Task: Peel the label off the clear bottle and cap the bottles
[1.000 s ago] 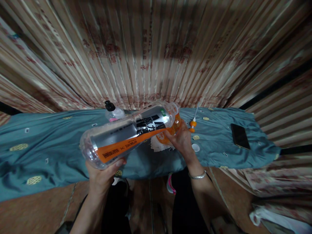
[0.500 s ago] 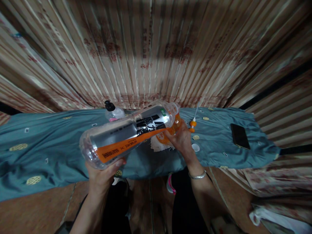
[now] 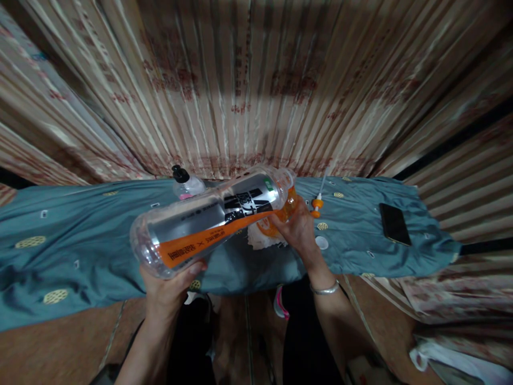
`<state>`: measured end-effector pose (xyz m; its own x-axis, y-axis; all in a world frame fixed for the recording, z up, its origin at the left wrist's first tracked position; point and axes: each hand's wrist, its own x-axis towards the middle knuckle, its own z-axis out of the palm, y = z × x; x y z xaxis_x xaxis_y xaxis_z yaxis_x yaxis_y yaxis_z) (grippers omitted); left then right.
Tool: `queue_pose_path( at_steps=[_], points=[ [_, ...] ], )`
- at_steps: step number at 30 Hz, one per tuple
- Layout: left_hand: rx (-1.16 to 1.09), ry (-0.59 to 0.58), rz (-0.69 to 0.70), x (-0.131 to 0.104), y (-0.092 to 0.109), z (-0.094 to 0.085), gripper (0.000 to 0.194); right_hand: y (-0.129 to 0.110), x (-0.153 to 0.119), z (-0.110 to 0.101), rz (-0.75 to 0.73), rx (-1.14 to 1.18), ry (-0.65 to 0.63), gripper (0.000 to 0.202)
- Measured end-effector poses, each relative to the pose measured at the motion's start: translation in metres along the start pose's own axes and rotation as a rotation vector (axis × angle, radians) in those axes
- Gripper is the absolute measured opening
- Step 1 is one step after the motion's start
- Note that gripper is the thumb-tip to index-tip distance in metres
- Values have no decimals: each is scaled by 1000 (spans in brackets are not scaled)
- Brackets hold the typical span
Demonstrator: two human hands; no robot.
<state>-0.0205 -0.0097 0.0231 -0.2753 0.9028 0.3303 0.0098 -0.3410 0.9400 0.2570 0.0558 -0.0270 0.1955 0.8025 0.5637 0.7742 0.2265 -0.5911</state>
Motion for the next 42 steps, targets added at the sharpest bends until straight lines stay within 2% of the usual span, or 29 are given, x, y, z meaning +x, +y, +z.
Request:
queue_pose_path(
  at_steps=[25, 33, 42],
  points=[
    [-34, -1, -5, 0, 1, 3, 40, 0, -1, 1, -31, -14, 11, 58],
    [-47, -33, 35, 0, -2, 1, 29, 1, 0, 1, -46, -15, 22, 59],
    [-32, -9, 20, 0, 0, 2, 34, -1, 0, 2, -45, -41, 53, 62]
  ],
)
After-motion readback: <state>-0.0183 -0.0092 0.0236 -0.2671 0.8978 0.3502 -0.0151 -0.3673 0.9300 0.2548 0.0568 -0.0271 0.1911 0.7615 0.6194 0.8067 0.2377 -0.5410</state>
